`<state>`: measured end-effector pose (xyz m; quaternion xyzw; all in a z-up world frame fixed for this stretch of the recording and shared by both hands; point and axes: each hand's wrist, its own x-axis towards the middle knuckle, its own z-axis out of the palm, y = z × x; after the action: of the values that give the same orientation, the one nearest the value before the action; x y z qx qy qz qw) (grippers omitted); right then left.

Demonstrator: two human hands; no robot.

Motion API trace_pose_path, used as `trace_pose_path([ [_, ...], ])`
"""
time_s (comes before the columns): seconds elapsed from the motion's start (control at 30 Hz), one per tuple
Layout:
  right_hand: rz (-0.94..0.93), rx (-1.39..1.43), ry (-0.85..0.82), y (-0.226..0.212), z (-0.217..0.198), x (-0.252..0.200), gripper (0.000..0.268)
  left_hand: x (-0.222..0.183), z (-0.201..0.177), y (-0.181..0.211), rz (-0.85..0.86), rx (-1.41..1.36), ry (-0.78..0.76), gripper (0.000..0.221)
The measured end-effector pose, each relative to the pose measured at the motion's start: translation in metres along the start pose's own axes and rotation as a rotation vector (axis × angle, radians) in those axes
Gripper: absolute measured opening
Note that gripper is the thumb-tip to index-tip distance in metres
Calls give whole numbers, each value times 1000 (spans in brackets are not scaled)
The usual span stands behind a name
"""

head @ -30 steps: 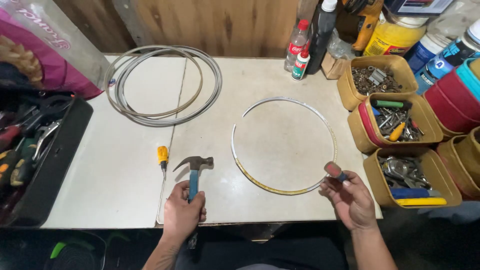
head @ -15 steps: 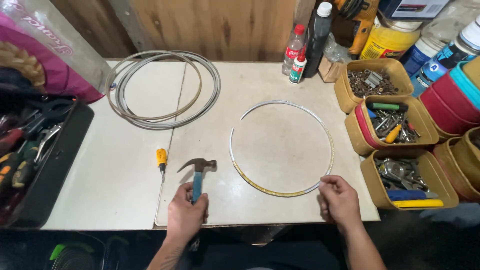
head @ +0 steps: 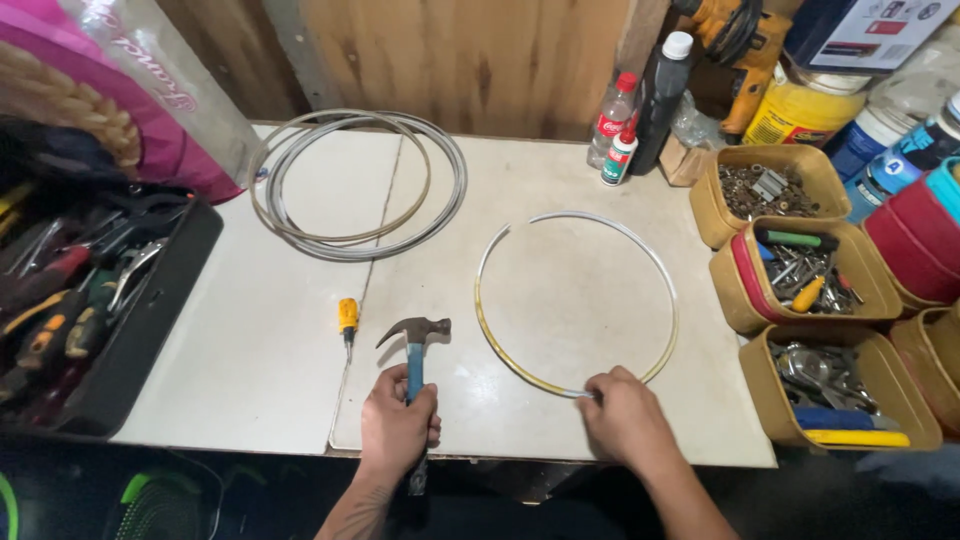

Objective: Repairing a circular instrument hoop using pliers and a hammer at a workbench.

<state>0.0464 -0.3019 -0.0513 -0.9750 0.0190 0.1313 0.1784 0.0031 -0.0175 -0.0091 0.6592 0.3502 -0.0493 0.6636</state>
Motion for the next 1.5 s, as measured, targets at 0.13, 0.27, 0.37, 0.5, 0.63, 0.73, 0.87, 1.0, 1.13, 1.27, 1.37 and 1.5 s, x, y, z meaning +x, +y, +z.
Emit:
trace_pose_path([
  [0.13, -34, 471, 59, -21, 21, 7, 20, 4, -3, -6, 26, -11, 0, 36],
  [0.27, 177, 1211, -57, -33, 13, 8, 43, -3, -7, 1, -3, 38, -20, 38],
  [0.37, 184, 1424, -51, -28, 23, 13, 42, 1, -8, -4, 10, 76, -9, 35],
  [0.5, 74, 1442, 90, -9, 60, 25, 37, -3, -8, 2, -4, 118, 19, 37],
  [0.63, 322, 1360, 53, -78, 18, -23, 29, -2, -10, -16, 56, 103, -148, 54],
  [0.73, 238, 1473, 93, -77, 52, -30, 25, -24, 0, -25, 29, -22, -215, 56],
  [0.87, 204, 1430, 99, -76, 78, -35, 20, -31, 10, -37, 19, -71, -226, 63],
  [1.0, 192, 1476, 102, -68, 90, -36, 21, -31, 5, -32, 22, 60, -247, 74],
  [1.13, 166, 1536, 112, -61, 107, -32, 21, -24, 8, -44, 137, 27, -286, 77],
  [1.27, -255, 958, 181, -62, 80, -41, 24, -28, 6, -28, 141, 52, -213, 63],
  [1.37, -684, 413, 385, -58, 69, -41, 35, -22, 7, -22, 147, 113, -174, 65],
  [1.5, -885, 195, 632, -69, 54, -42, 29, -27, 14, -3, 131, 149, -220, 69],
])
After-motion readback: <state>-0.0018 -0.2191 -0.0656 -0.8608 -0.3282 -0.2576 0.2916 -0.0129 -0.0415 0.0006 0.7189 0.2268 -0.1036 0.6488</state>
